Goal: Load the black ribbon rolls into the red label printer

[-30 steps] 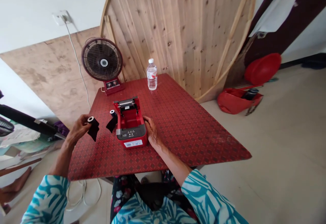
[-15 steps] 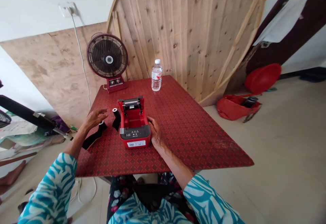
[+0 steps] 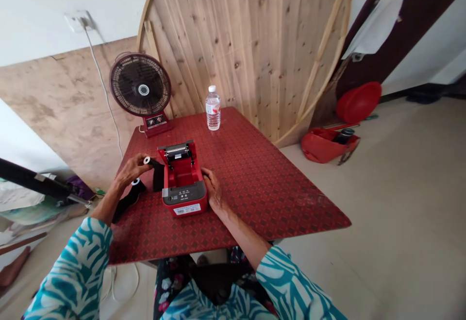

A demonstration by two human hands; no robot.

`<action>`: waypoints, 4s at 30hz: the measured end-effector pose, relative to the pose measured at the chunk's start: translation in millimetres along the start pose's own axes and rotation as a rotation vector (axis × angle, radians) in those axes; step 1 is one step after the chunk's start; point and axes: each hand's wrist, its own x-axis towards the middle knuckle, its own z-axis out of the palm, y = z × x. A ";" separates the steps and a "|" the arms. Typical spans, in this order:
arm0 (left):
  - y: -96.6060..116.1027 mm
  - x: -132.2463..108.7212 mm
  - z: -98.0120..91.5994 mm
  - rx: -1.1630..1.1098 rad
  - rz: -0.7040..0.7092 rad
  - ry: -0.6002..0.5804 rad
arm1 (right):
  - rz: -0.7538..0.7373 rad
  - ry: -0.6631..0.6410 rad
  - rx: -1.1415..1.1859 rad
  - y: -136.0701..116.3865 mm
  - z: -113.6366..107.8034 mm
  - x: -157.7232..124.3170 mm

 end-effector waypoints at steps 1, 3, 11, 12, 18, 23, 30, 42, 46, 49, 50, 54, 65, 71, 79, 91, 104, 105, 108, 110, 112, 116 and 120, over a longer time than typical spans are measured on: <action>5.0 -7.8 -5.4 -0.080 0.013 0.033 | -0.007 0.000 0.002 -0.1 0.0 -0.1; 19.4 -25.6 -14.5 -0.173 0.038 0.071 | -0.019 -0.004 -0.002 -0.6 -0.1 -0.3; 96.2 -63.6 3.8 0.136 0.286 -0.140 | -0.019 0.003 0.001 1.6 1.5 1.2; 102.4 -61.5 9.8 0.209 0.322 -0.164 | -0.021 0.006 -0.002 2.4 2.2 1.6; 124.1 -42.7 39.0 0.709 0.334 -0.264 | -0.035 0.026 -0.003 3.7 6.2 3.9; 129.5 -30.3 58.4 0.925 0.291 -0.361 | -0.044 0.021 0.013 1.7 6.2 4.3; 124.0 -3.3 82.3 0.949 0.272 -0.547 | -0.045 0.009 -0.002 -1.2 4.5 3.6; 112.3 -87.6 40.0 0.410 0.363 -0.247 | -0.037 0.016 -0.022 -3.7 3.4 1.1; 95.7 -100.4 55.2 0.392 0.450 -0.119 | -0.045 0.015 -0.022 -1.7 3.3 0.5; 88.1 -99.6 63.2 0.409 0.518 -0.017 | -0.050 0.003 -0.027 -1.3 2.7 0.4; 87.6 -99.9 64.6 0.418 0.551 0.019 | -0.052 0.002 -0.027 -1.1 2.5 0.3; 93.1 -107.5 68.6 0.457 0.704 0.109 | -0.056 0.011 -0.025 1.1 2.1 0.5; 92.0 -134.4 80.4 0.460 0.787 0.178 | -0.018 0.029 0.003 1.0 3.6 3.3; 83.1 -136.5 89.7 0.440 0.808 0.261 | 0.080 0.017 0.056 1.3 -0.2 2.9; 78.6 -143.8 100.5 0.395 0.763 0.304 | 0.083 -0.016 0.126 -12.9 17.4 75.4; 78.9 -144.9 104.3 0.370 0.762 0.327 | 0.015 0.026 0.043 -37.7 3.1 48.4; 58.3 -120.8 66.6 0.319 0.485 0.292 | 0.144 -0.008 0.114 -33.6 5.0 33.8; 54.5 -118.0 67.4 0.355 0.494 0.282 | 0.144 -0.010 0.111 -33.8 5.1 33.6; 45.3 -116.4 73.5 0.420 0.516 0.299 | 0.133 -0.032 0.097 -35.0 4.9 32.2; 41.5 -118.7 77.9 0.426 0.522 0.311 | 0.092 -0.034 0.067 -36.1 4.0 30.5; 38.8 -120.7 80.9 0.410 0.525 0.311 | 0.051 -0.031 0.033 -37.3 2.8 29.1; 36.0 -120.6 82.0 0.344 0.505 0.310 | 0.034 -0.056 0.013 -38.1 1.7 28.5; 38.3 -120.9 79.8 0.133 0.409 0.256 | 0.050 -0.039 0.030 -32.0 3.3 27.4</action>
